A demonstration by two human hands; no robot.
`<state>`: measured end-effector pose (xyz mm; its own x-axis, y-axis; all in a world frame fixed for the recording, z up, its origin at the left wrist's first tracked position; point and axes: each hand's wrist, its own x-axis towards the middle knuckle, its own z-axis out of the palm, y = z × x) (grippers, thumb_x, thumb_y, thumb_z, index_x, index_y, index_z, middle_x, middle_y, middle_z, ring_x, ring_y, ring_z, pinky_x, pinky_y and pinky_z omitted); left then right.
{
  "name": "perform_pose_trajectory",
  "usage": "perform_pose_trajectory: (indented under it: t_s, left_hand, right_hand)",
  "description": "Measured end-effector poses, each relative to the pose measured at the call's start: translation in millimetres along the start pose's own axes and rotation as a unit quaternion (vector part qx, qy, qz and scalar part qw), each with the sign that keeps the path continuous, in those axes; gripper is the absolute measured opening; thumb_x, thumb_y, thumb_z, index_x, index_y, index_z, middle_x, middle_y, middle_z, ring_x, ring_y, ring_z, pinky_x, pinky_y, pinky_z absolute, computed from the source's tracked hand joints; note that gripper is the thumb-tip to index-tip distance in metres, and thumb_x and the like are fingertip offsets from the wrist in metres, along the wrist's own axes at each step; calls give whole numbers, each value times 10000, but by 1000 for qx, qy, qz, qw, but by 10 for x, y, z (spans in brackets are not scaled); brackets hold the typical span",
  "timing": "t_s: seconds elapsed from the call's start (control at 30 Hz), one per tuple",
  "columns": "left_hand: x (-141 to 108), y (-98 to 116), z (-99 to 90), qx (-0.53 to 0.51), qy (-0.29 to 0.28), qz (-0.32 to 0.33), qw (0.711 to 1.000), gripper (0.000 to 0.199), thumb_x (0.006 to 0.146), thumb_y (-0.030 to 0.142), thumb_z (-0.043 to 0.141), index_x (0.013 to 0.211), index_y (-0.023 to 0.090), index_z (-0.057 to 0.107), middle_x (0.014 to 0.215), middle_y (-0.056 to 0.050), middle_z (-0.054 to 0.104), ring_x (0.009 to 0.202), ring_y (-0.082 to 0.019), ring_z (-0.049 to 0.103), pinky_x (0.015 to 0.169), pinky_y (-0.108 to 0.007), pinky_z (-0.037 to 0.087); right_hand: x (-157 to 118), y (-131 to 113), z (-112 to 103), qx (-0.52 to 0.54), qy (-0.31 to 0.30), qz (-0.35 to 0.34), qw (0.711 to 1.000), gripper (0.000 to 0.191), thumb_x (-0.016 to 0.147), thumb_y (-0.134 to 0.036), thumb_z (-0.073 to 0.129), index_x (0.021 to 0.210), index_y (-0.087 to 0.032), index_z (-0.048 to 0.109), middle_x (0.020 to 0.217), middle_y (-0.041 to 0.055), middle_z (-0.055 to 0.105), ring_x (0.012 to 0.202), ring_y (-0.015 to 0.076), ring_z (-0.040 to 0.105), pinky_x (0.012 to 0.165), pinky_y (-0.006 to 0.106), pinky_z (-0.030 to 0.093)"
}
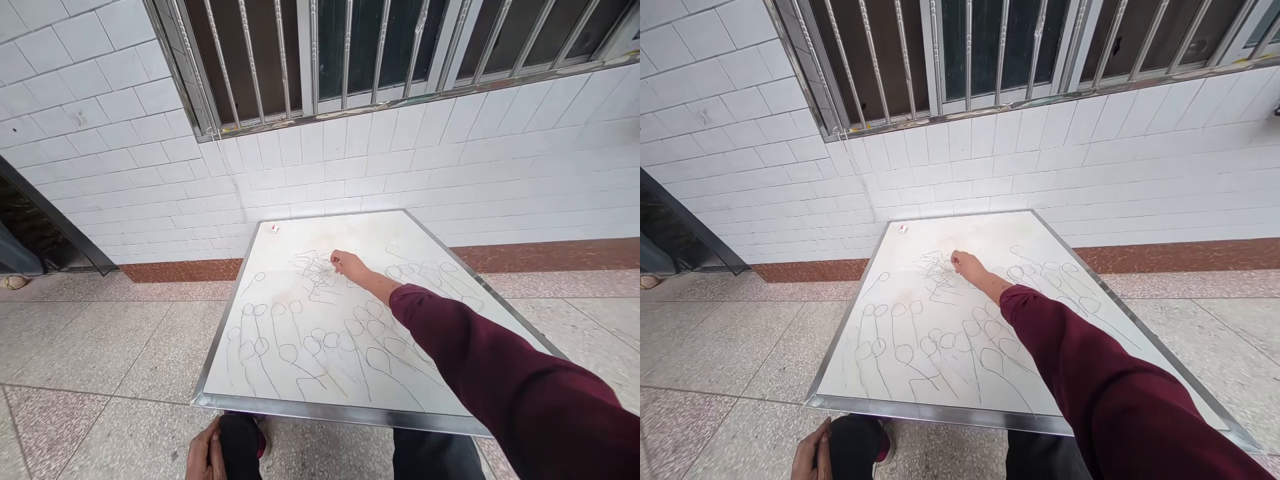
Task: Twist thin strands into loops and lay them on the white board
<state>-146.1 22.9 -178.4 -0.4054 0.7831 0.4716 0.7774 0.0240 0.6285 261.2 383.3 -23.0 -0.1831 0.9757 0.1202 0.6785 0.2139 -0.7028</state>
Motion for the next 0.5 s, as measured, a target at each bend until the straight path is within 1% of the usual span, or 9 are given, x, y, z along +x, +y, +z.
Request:
perform_pose_trajectory:
  t_s: [0.1,0.17,0.23,0.37,0.43,0.5]
  left_hand:
    - [18,109,-58,9,-18,-27,999,343,877,428,454,1020,195,661,956,-90,695,876,-252,651,808,-421,528]
    - [35,134,-75,16,-19,-26,999,334,874,419,457,1016,193,659,963,-95,695,898,-259,645,839,-433,514]
    - [54,126,-73,19,-12,-25,999,331,864,420,466,1011,196,659,979,-99,700,920,-267,643,861,-437,505]
    - [101,115,-44,13,-3,-32,999,336,849,432,479,998,194,664,981,-102,704,912,-268,650,866,-428,504]
    - [125,146,-38,13,-3,-33,999,348,852,430,472,1010,186,663,969,-104,700,894,-265,650,858,-426,504]
    - [143,192,-45,19,8,-35,999,379,861,430,453,1039,166,659,937,-110,692,868,-265,646,841,-429,504]
  right_hand:
    - [-55,59,20,-39,-10,-9,999,111,906,-135,510,959,-171,601,988,50,630,739,134,621,614,248,480]
    - [-91,98,25,-63,-15,-16,998,101,927,-201,547,984,-156,617,1026,58,632,839,154,618,725,301,516]
    - [-128,131,24,-79,-19,-18,997,165,940,-278,561,1029,-152,620,1068,63,629,902,165,615,796,348,527]
    - [-195,159,20,-82,-22,-13,996,222,947,-323,556,1079,-154,613,1074,64,631,898,167,625,798,358,537]
    - [-220,153,13,-71,-9,-10,997,215,947,-326,555,1055,-150,614,1042,58,633,863,157,621,772,343,535]
    - [-241,142,-7,-52,16,-8,999,171,946,-297,541,1009,-158,618,1002,51,630,815,145,606,737,315,518]
